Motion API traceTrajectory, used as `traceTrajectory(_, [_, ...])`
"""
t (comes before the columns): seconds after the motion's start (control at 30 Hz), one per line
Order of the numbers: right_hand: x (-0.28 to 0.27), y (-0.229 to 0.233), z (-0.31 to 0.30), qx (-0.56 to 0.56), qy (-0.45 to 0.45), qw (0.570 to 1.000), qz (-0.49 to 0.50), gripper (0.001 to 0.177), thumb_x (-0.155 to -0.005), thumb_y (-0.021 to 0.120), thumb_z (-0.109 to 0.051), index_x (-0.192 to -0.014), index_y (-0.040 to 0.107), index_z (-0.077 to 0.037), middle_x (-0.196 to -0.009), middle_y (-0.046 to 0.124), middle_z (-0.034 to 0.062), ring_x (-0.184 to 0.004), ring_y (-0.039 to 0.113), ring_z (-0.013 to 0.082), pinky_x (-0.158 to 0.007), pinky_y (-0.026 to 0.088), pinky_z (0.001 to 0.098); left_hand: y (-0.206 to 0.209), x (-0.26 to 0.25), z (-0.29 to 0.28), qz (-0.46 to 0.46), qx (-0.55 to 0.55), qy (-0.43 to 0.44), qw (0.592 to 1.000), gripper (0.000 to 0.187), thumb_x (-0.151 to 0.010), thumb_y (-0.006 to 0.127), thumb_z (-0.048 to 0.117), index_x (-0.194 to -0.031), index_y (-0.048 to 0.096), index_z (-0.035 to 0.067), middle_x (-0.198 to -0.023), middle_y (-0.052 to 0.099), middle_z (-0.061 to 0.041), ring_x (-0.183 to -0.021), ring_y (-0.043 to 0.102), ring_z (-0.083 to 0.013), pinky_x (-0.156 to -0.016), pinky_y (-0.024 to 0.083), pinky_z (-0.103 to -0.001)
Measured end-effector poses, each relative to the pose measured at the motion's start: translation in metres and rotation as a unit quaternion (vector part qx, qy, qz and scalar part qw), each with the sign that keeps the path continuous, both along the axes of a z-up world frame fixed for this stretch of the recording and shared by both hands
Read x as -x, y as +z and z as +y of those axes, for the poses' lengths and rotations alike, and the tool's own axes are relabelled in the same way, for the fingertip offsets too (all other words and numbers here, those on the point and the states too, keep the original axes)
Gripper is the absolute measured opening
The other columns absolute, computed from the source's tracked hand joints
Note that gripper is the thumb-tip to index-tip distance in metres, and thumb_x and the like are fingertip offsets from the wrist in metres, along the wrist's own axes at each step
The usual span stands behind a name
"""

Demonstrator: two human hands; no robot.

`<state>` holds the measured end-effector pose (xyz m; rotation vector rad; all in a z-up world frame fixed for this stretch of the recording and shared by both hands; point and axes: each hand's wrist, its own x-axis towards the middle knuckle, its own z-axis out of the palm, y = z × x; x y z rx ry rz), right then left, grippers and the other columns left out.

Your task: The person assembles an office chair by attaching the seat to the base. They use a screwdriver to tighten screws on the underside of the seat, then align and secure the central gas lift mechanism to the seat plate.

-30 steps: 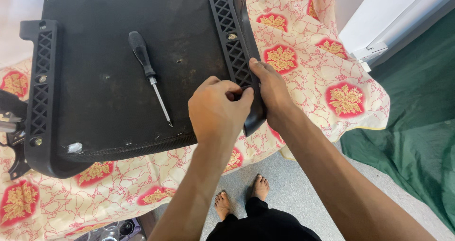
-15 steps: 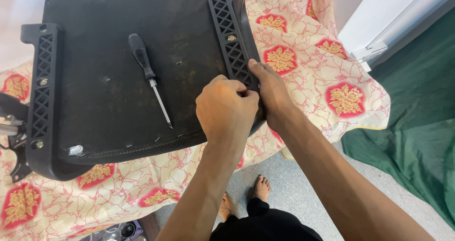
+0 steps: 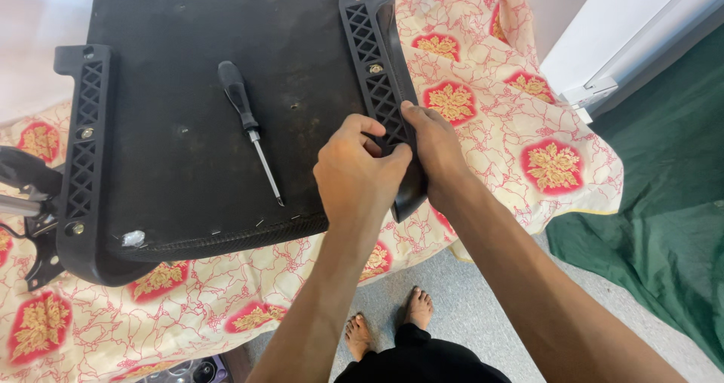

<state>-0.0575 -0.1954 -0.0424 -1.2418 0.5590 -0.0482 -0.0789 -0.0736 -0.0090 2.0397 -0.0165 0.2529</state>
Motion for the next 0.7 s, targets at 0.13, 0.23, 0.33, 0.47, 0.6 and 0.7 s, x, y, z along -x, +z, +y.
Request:
traceTrajectory(0.13, [-0.001, -0.004, 0.007, 0.084, -0.044, 0.993, -0.065, 0.042, -0.092, 0.065, -0.028, -0.125, 0.060, -0.003, -0.109, 0.071, 0.0077, -0.097, 0.067, 0.0150, -0.086, 0.054, 0.0313, -0.003, -0.018, 0.034, -0.094, -0.040, 0.066, 0.993, 0.024, -0.073, 0.082, 0.020, -0.092, 0.072, 0.010, -0.071, 0.069, -0.003, -0.064, 0.070, -0.0203, -0.062, 0.054, -0.036])
traceTrajectory(0.23, [-0.002, -0.005, 0.011, 0.139, -0.053, 0.985, -0.084, 0.042, -0.091, 0.067, -0.023, -0.127, 0.057, -0.002, -0.111, 0.068, 0.0058, -0.100, 0.067, 0.0136, -0.087, 0.053, 0.0295, -0.005, -0.032, 0.077, -0.181, -0.134, 0.148, 0.963, 0.025, -0.076, 0.086, 0.020, -0.094, 0.073, 0.010, -0.083, 0.067, -0.005, -0.075, 0.069, -0.0211, -0.070, 0.054, -0.037])
traceTrajectory(0.33, [-0.002, -0.005, 0.011, 0.122, -0.059, 0.988, -0.080, 0.039, -0.093, 0.063, -0.025, -0.124, 0.060, -0.002, -0.108, 0.069, 0.0073, -0.095, 0.065, 0.0140, -0.085, 0.053, 0.0294, -0.007, -0.042, 0.104, -0.139, -0.164, 0.197, 0.956, 0.038, -0.074, 0.089, 0.026, -0.100, 0.072, 0.005, -0.093, 0.067, -0.010, -0.079, 0.068, -0.0245, -0.070, 0.053, -0.040])
traceTrajectory(0.47, [0.000, -0.004, 0.009, 0.074, -0.051, 0.993, -0.074, 0.038, -0.096, 0.060, -0.027, -0.124, 0.060, -0.002, -0.106, 0.069, 0.0080, -0.093, 0.065, 0.0140, -0.082, 0.054, 0.0300, -0.007, -0.053, 0.116, -0.041, -0.156, 0.193, 0.968, 0.058, -0.075, 0.090, 0.034, -0.114, 0.067, -0.001, -0.108, 0.067, -0.014, -0.085, 0.071, -0.0294, -0.075, 0.054, -0.042])
traceTrajectory(0.6, [0.000, -0.005, 0.009, 0.074, -0.044, 0.994, -0.068, 0.037, -0.097, 0.059, -0.027, -0.124, 0.059, -0.003, -0.106, 0.069, 0.0078, -0.092, 0.065, 0.0141, -0.082, 0.054, 0.0305, -0.006, -0.065, 0.111, 0.003, -0.233, 0.144, 0.962, 0.049, -0.074, 0.091, 0.034, -0.105, 0.075, -0.002, -0.098, 0.071, -0.016, -0.083, 0.072, -0.0329, -0.074, 0.056, -0.044])
traceTrajectory(0.7, [0.001, -0.001, 0.006, 0.063, -0.032, 0.996, -0.060, 0.037, -0.096, 0.059, -0.028, -0.125, 0.059, -0.004, -0.106, 0.069, 0.0087, -0.092, 0.065, 0.0147, -0.081, 0.054, 0.0309, 0.000, -0.073, 0.106, 0.043, -0.195, 0.126, 0.972, 0.038, -0.080, 0.085, 0.028, -0.103, 0.076, -0.001, -0.091, 0.073, -0.015, -0.079, 0.075, -0.0292, -0.073, 0.059, -0.042])
